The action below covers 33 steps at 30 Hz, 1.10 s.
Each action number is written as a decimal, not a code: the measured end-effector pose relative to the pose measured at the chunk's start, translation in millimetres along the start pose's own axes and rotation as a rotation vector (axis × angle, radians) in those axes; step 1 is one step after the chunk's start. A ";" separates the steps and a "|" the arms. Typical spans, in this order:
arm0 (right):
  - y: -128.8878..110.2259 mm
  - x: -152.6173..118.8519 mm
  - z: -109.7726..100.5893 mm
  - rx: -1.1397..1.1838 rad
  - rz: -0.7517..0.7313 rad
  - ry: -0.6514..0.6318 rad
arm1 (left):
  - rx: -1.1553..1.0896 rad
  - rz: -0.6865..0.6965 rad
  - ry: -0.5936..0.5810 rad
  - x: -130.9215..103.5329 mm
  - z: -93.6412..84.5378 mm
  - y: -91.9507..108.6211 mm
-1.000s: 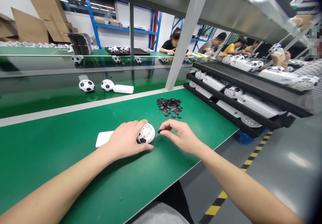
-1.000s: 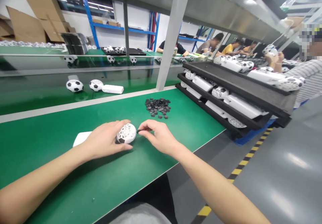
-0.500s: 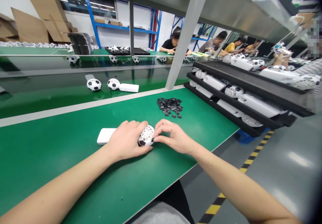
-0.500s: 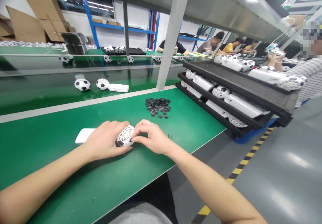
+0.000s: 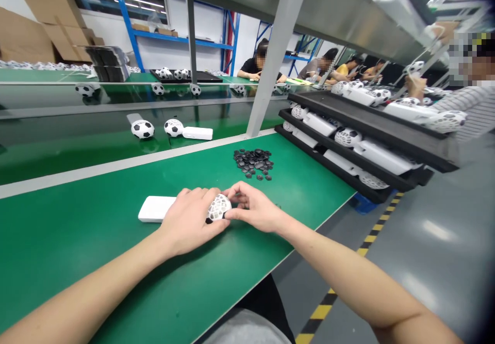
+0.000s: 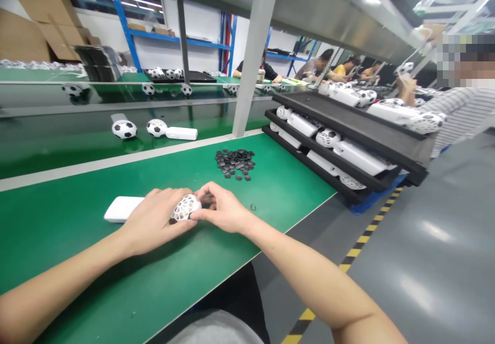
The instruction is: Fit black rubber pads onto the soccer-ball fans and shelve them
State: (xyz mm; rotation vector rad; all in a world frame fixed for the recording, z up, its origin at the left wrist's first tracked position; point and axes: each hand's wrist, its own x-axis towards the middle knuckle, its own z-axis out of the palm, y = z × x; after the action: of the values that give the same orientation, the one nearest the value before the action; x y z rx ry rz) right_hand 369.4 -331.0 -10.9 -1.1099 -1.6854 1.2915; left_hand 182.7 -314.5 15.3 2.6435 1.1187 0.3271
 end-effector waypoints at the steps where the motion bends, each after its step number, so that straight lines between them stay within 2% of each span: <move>1: 1.6 0.6 -3.0 -0.026 0.002 0.005 | -0.016 0.027 -0.018 -0.8 -0.9 -1.3; 3: 4.5 2.8 -16.3 -0.187 -0.008 0.077 | -0.039 0.067 -0.039 -2.3 -1.2 -2.9; 6: 8.5 7.1 -47.4 -0.706 -0.005 0.335 | -0.024 -0.002 0.013 -3.0 1.6 -2.2; 7: 9.9 8.5 -57.2 -0.888 0.027 0.381 | -0.015 -0.045 0.038 -2.8 2.3 -1.7; 9: 13.3 10.8 -71.3 -1.131 0.091 0.377 | -0.020 -0.095 0.040 -2.1 1.4 -1.6; 11: 17.0 12.6 -77.2 -1.214 0.111 0.316 | -0.063 -0.071 -0.044 -2.2 -2.7 -3.0; 14: 21.2 14.7 -76.5 -1.221 0.089 0.283 | -0.148 -0.024 -0.178 -4.5 -7.3 -4.3; 15: 21.5 15.0 -75.1 -1.221 0.082 0.286 | -0.167 -0.031 -0.179 -5.2 -6.7 -3.7; 18: 16.5 12.4 -67.3 -1.193 0.052 0.285 | -0.195 -0.090 -0.086 -5.3 -0.4 -0.8; 20: 7.5 6.5 -56.4 -1.021 0.014 0.238 | -0.223 -0.097 -0.089 -3.6 2.1 -0.8; 23: -10.7 -6.3 -31.9 -0.550 -0.038 0.110 | -0.304 -0.074 -0.221 -1.2 -3.1 -6.0; 25: -21.0 -13.0 -15.5 -0.356 -0.049 0.031 | -0.373 -0.057 -0.278 -0.8 -9.7 -10.7; 30: -27.3 -12.6 4.8 -0.209 -0.035 -0.034 | -0.449 0.033 -0.330 -1.9 -16.9 -17.7; 33: -22.8 -8.0 7.4 -0.214 -0.042 -0.039 | -0.458 0.063 -0.294 -2.7 -13.0 -18.4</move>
State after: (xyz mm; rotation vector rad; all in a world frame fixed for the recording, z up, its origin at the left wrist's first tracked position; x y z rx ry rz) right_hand 361.0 -343.9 9.2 -1.1707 -1.9005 1.1329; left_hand 164.6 -302.3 21.5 2.2318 0.7613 0.1720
